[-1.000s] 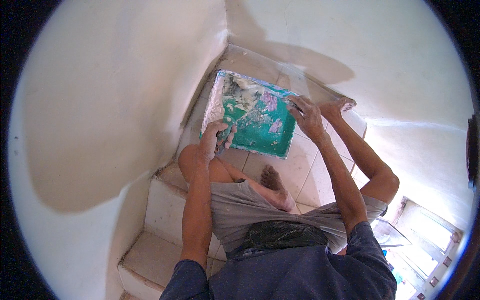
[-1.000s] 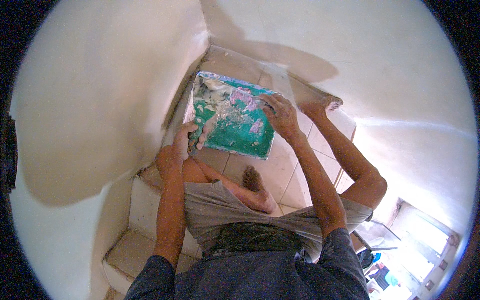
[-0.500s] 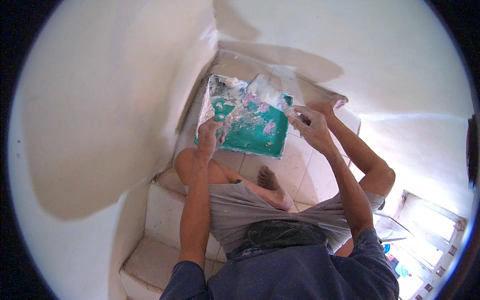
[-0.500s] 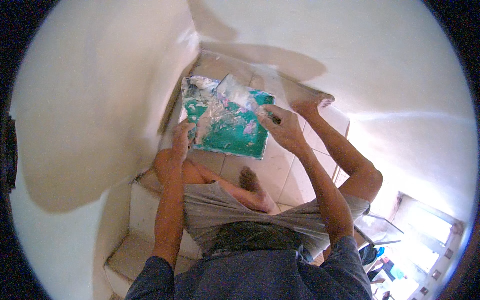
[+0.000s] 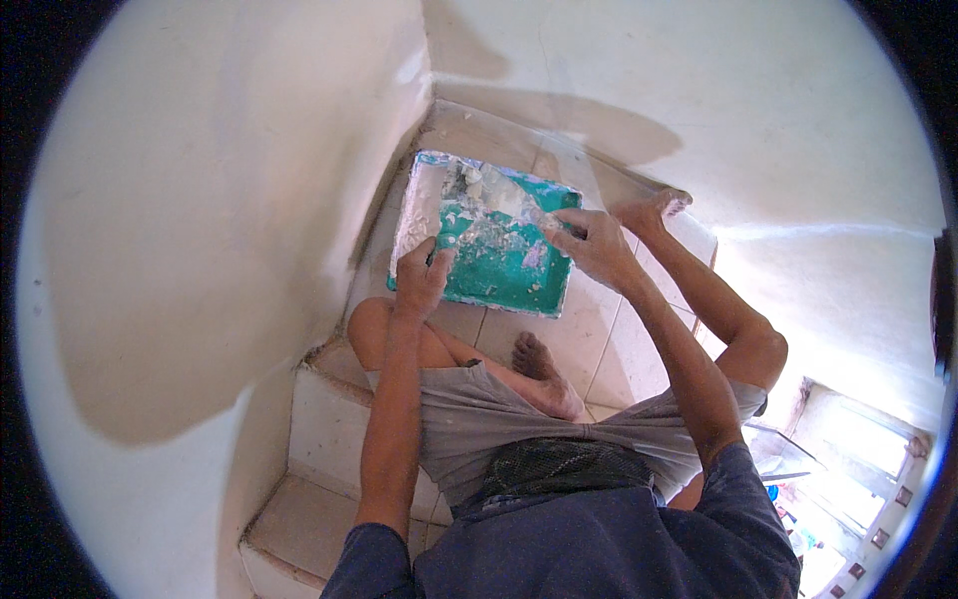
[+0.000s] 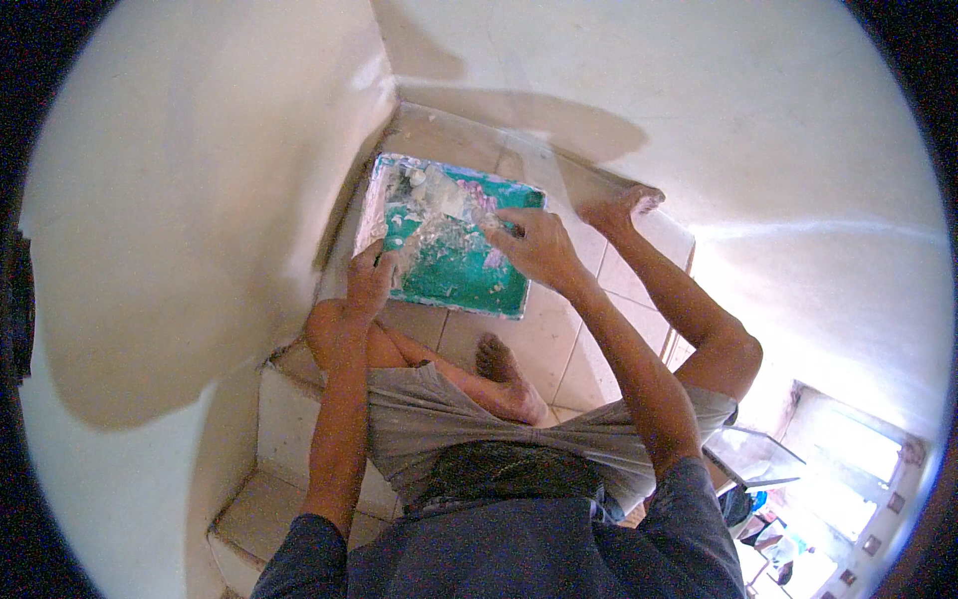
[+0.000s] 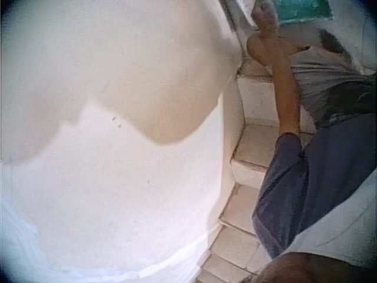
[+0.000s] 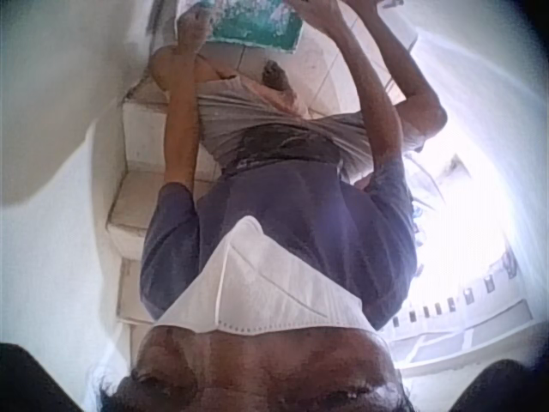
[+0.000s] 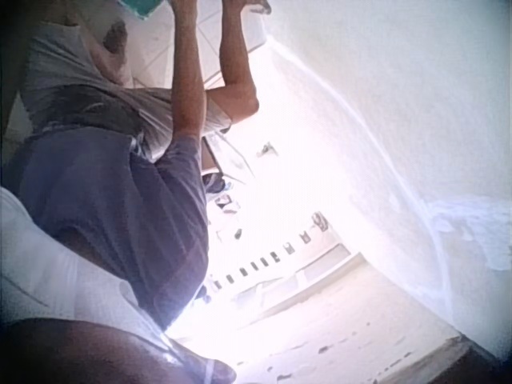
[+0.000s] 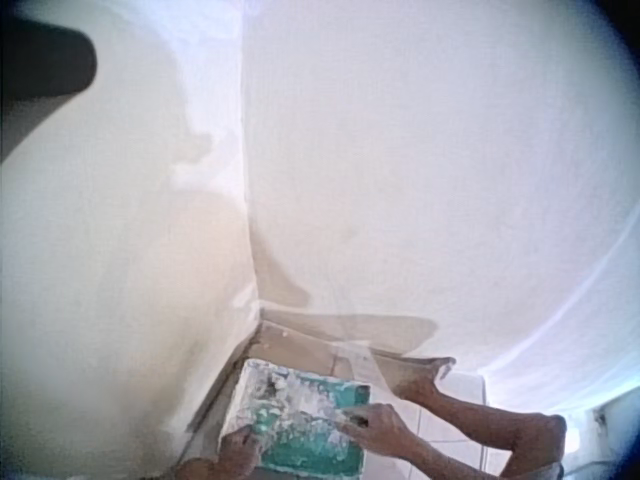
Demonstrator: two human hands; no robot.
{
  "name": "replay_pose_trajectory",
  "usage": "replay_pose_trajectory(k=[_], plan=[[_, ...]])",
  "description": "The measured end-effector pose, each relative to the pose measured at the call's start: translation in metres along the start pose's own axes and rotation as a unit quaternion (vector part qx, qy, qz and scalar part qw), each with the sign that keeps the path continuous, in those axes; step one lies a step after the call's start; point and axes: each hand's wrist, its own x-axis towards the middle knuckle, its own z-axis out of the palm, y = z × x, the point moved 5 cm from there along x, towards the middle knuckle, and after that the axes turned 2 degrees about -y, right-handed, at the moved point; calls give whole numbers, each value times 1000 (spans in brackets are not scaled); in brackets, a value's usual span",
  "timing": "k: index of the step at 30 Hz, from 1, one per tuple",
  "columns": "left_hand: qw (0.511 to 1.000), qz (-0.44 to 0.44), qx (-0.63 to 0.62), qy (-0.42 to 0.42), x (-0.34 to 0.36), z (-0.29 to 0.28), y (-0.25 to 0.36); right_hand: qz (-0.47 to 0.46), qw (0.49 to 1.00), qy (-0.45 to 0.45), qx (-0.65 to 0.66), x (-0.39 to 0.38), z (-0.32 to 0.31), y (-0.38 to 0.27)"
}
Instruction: The person applies patching compound to a wall using a putty knife. They pick up the compound from a tray and spread it over cracks and holes in the wall surface.
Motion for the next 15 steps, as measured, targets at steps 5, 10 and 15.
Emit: replay_pose_trajectory(k=[5,10,15], plan=[[977,107,174,59,0,3,2,66,996,-28,50,0,0,11],[973,97,208,14,1,3,3,29,999,-31,4,-3,-12,19],[968,82,238,-15,0,6,-7,47,989,-42,136,-13,-11,19]])
